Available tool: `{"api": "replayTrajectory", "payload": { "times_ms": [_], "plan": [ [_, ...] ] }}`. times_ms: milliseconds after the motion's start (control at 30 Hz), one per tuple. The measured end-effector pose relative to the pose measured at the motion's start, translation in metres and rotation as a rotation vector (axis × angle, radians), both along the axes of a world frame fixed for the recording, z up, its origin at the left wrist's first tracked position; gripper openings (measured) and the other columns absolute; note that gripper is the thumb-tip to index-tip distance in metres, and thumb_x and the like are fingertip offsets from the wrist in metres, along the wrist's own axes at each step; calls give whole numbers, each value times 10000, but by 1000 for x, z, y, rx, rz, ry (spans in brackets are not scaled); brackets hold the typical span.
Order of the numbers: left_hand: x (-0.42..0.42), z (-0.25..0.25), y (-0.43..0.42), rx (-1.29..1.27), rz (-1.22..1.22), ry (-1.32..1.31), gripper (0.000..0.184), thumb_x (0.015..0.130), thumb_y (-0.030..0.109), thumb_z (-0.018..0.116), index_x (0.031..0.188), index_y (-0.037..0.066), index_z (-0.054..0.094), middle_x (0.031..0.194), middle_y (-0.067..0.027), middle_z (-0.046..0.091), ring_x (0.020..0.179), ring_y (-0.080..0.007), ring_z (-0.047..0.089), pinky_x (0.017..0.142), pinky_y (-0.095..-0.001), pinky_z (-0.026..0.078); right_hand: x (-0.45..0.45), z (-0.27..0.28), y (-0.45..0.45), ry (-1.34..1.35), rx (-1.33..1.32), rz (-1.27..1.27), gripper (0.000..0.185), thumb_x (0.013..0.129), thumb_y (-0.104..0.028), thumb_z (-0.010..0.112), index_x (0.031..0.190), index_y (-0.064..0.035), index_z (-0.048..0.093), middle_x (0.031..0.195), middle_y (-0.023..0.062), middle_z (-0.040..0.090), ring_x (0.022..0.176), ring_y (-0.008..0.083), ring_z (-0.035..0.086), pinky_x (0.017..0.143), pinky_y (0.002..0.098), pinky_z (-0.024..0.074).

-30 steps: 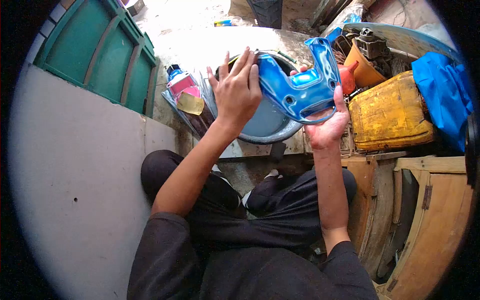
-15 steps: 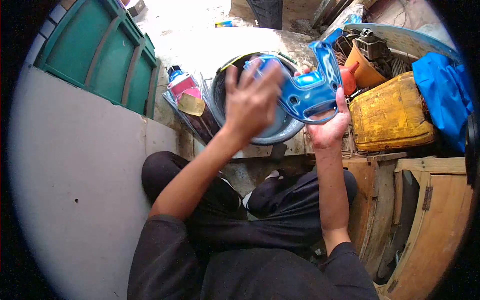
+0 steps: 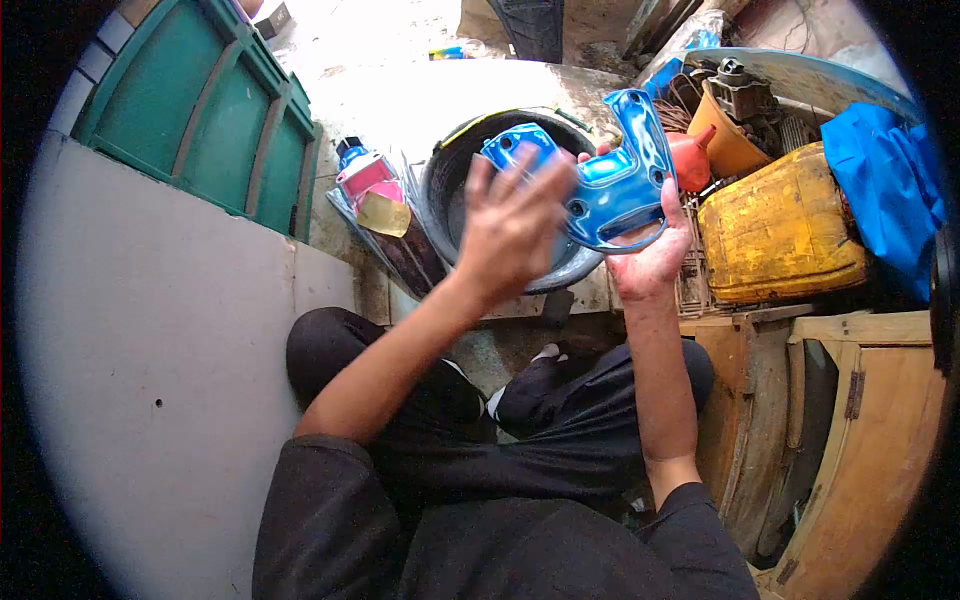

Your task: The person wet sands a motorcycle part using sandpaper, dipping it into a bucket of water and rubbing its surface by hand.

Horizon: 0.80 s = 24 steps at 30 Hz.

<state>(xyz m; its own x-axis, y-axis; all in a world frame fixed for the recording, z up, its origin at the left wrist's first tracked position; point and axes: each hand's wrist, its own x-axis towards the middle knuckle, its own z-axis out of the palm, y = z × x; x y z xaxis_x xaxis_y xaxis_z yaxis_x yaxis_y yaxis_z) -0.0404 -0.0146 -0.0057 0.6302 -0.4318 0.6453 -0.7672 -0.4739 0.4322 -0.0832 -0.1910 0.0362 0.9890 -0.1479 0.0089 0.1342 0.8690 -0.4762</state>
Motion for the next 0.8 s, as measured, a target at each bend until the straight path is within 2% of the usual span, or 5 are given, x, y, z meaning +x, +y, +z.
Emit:
{"api": "replayTrajectory", "payload": {
  "times_ms": [233,367,500,700,800],
  "plan": [
    [30,7,3,0,329,51,274,940,228,580,1145,174,754,1426,-24,620,1374,-281,497,1189,-630,99,-3,9,2,36,23,-12,696,1000,-438,527,1520,-5,364,1456,286,490,1378,473,451,1156,638,344],
    [-13,6,-8,-30,-180,-144,185,905,205,636,1034,165,762,1448,-7,603,1435,-260,446,1230,-573,35,1,-6,-4,41,147,68,702,1005,-432,521,1523,11,349,1464,289,481,1381,476,448,1161,635,339],
    [31,14,1,-141,333,3,202,964,176,569,1036,130,752,1405,-25,635,1389,-270,483,1176,-566,106,-3,4,-5,-18,79,19,697,1019,-445,476,1526,17,347,1489,297,453,1399,474,426,1173,634,325],
    [-18,6,-10,-25,-205,-277,185,867,165,640,999,166,768,1403,-5,633,1387,-253,504,1218,-535,91,-1,-9,-7,8,306,133,705,1033,-437,438,1539,37,307,1515,294,423,1434,465,379,1190,630,296],
    [17,11,1,-81,82,-174,225,937,164,594,1093,154,756,1397,-37,640,1399,-271,481,1198,-535,111,-4,3,-7,-18,227,130,721,1029,-442,447,1538,48,300,1525,290,414,1444,472,359,1198,628,282]
  ]
}}
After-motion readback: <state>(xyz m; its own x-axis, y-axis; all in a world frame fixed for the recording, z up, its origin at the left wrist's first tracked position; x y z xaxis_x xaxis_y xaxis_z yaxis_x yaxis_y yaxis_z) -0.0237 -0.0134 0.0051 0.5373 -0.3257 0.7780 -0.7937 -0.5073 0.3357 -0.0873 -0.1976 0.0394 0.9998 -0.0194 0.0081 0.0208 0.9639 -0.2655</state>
